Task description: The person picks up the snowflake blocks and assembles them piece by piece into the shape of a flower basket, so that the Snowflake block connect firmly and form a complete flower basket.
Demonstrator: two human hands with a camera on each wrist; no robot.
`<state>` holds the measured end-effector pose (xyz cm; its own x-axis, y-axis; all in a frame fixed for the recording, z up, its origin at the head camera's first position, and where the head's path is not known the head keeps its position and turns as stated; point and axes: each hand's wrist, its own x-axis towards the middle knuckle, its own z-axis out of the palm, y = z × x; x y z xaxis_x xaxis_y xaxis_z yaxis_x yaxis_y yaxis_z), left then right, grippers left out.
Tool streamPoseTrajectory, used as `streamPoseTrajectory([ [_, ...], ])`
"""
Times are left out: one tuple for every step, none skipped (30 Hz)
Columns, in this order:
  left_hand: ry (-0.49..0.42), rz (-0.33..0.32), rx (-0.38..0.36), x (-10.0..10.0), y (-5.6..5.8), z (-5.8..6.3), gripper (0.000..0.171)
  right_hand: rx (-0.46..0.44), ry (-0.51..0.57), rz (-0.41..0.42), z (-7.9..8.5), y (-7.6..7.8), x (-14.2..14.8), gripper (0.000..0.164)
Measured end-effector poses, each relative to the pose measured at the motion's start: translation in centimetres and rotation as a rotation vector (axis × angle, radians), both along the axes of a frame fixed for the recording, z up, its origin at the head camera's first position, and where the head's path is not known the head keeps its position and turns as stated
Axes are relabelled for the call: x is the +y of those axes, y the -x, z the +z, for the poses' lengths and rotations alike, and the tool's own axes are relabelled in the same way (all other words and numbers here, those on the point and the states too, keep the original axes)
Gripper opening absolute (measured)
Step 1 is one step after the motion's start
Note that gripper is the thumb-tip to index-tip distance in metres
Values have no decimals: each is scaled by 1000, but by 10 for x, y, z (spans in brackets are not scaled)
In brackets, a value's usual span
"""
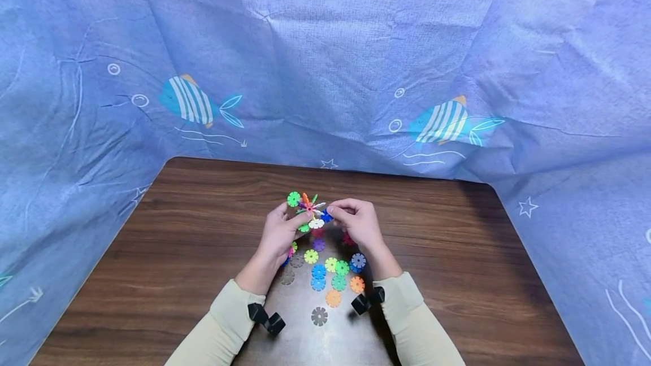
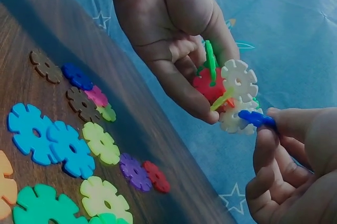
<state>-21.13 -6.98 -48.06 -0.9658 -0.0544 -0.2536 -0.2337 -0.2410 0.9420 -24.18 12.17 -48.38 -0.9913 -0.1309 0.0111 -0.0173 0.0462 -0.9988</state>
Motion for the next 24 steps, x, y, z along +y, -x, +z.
streamPoseTrajectory([
  [-6,6,1,0,0,0,33,0,-7,0,0,0,0,15],
  [-10,11,3,0,0,0,32,1,-14,3,-1,0,0,16],
  [-19,17,6,0,0,0,33,3,-22,10,-1,0,0,16],
  [-25,22,9,0,0,-1,33,4,-29,20,-2,0,-1,17],
  [-38,26,10,0,0,-1,33,7,-36,34,-2,1,-1,18],
  [-52,30,10,-1,0,-2,33,8,-43,50,-2,1,0,19],
  [-62,32,10,-1,1,-3,34,10,-51,68,-2,1,0,19],
  [-75,35,7,-2,2,-3,35,10,-53,83,-2,1,0,20],
  [-88,37,3,-2,2,-4,37,7,-53,96,-2,1,1,20],
  [-98,38,-3,-4,3,-4,39,4,-53,108,-2,1,1,22],
  [-111,41,-9,-5,4,-5,40,0,-51,115,-1,1,1,23],
  [-121,48,-15,-6,4,-5,42,-6,-49,117,-1,1,2,25],
  [-127,53,-22,-8,5,-5,43,-11,-46,114,0,1,3,27],
  [-140,58,-29,-10,5,-4,41,-15,-48,105,1,1,4,28],
  [-144,61,-35,-11,6,-3,40,-16,-50,93,2,1,5,28],
  [-153,64,-42,-13,6,-3,37,-14,-52,80,3,1,6,28],
  [-161,66,-46,-14,6,-1,32,-9,-57,70,3,1,7,27],
  [-167,66,-51,-17,7,0,29,3,-77,65,3,1,8,27],
  [-178,60,-52,-18,7,1,26,18,-106,69,4,1,9,26],
  [-195,57,-56,-21,8,2,23,35,-144,81,5,1,9,25],
  [-207,57,-60,-24,9,2,21,59,-192,99,6,1,9,24],
  [-225,63,-66,-27,10,4,19,86,-252,123,6,2,8,23],
  [-238,67,-69,-30,11,5,18,116,-317,152,6,3,6,23],
  [-253,74,-71,-34,12,6,18,142,-381,181,6,4,4,22],
])
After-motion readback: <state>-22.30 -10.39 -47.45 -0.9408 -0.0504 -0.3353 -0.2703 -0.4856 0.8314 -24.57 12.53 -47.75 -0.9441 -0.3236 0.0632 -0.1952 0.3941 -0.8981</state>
